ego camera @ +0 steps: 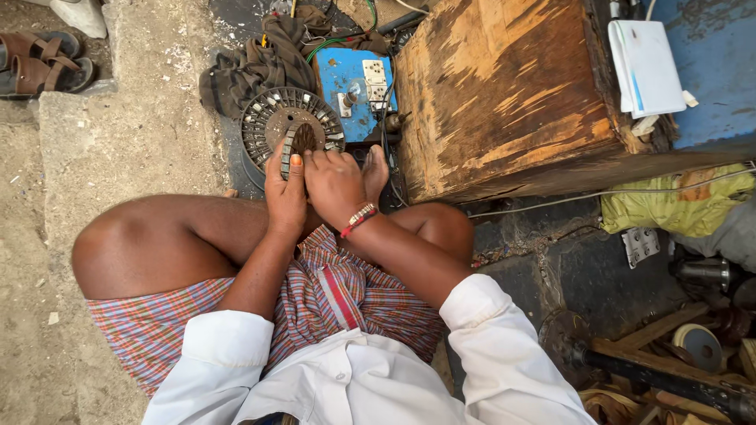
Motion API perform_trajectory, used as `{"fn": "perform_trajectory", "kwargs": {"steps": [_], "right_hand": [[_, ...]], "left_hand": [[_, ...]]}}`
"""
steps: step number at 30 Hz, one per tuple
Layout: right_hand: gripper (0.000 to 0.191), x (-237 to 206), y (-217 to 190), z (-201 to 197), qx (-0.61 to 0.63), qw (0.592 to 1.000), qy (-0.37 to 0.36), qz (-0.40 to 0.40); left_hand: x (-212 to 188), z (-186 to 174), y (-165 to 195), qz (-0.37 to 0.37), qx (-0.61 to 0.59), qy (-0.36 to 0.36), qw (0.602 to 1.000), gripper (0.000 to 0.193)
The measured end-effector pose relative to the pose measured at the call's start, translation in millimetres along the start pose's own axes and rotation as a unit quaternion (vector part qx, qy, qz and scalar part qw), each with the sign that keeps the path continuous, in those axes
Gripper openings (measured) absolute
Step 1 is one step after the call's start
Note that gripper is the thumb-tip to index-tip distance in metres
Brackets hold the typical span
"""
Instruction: The person sits on the ground rewinding a ceiling fan motor stator, inserting insulated wire into the stator slots and using a metal rod to push and seat the wire coils, working around the circular stator and pressing the windings down by hand.
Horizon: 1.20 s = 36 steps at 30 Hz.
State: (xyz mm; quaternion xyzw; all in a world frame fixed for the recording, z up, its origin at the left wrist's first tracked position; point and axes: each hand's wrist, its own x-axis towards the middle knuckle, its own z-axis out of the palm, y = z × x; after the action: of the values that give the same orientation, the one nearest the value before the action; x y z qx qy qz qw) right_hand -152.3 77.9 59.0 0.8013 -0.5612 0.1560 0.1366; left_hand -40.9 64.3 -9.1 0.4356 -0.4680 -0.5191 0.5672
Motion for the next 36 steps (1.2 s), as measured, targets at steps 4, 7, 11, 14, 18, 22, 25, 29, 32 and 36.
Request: {"fn": "perform_trajectory", "kwargs": {"steps": [4,7,11,14,18,22,25,29,32,36], "right_hand": [[0.023,0.7,6.9,-1.5,0.066,0.994,-0.074,0.055],[0.019,21.1,33.1,-1.0,0.226,0.933,-0.182,0.213],[0.020,28.6,35.1,-4.6,0.271,0.911,-0.214,0.225],[0.022,5.8,7.3,-11.6,0.103,0.992,-0.049,0.048],[0.023,-4.4,1.2,-13.2,0.098,0.995,-0.013,0.001],[0.014,14.3,25.7,-9.3,0.215,0.947,-0.151,0.184],[0.017,26.0,33.2,-10.4,0.293,0.917,-0.173,0.207],[0.022,6.7,-1.8,-16.8,0.099,0.988,-0.080,0.087],[0.024,0.3,-4.3,-17.3,0.067,0.994,-0.074,0.040],[0.017,22.3,28.2,-11.7,0.222,0.945,-0.176,0.160]], "left_hand": [[-3.8,0.0,-2.4,0.045,0.037,-0.008,0.998,0.047],[-7.8,2.7,1.0,0.059,0.039,-0.028,0.997,0.048],[-7.2,0.1,6.9,0.055,0.055,-0.033,0.996,0.050],[-3.8,-3.8,7.1,0.012,0.018,-0.020,1.000,0.051],[-6.2,-6.5,5.0,0.041,0.018,-0.034,0.998,0.051],[-12.1,-3.5,6.8,0.047,0.028,-0.036,0.998,0.052],[-11.8,-4.6,10.0,0.053,0.046,-0.033,0.997,0.051],[-8.2,-5.8,13.7,0.015,-0.001,-0.021,1.000,0.052],[-10.2,-7.5,18.1,0.025,0.016,-0.028,0.999,0.051],[-17.5,-7.4,26.1,0.043,0.049,-0.039,0.997,0.053]]}}
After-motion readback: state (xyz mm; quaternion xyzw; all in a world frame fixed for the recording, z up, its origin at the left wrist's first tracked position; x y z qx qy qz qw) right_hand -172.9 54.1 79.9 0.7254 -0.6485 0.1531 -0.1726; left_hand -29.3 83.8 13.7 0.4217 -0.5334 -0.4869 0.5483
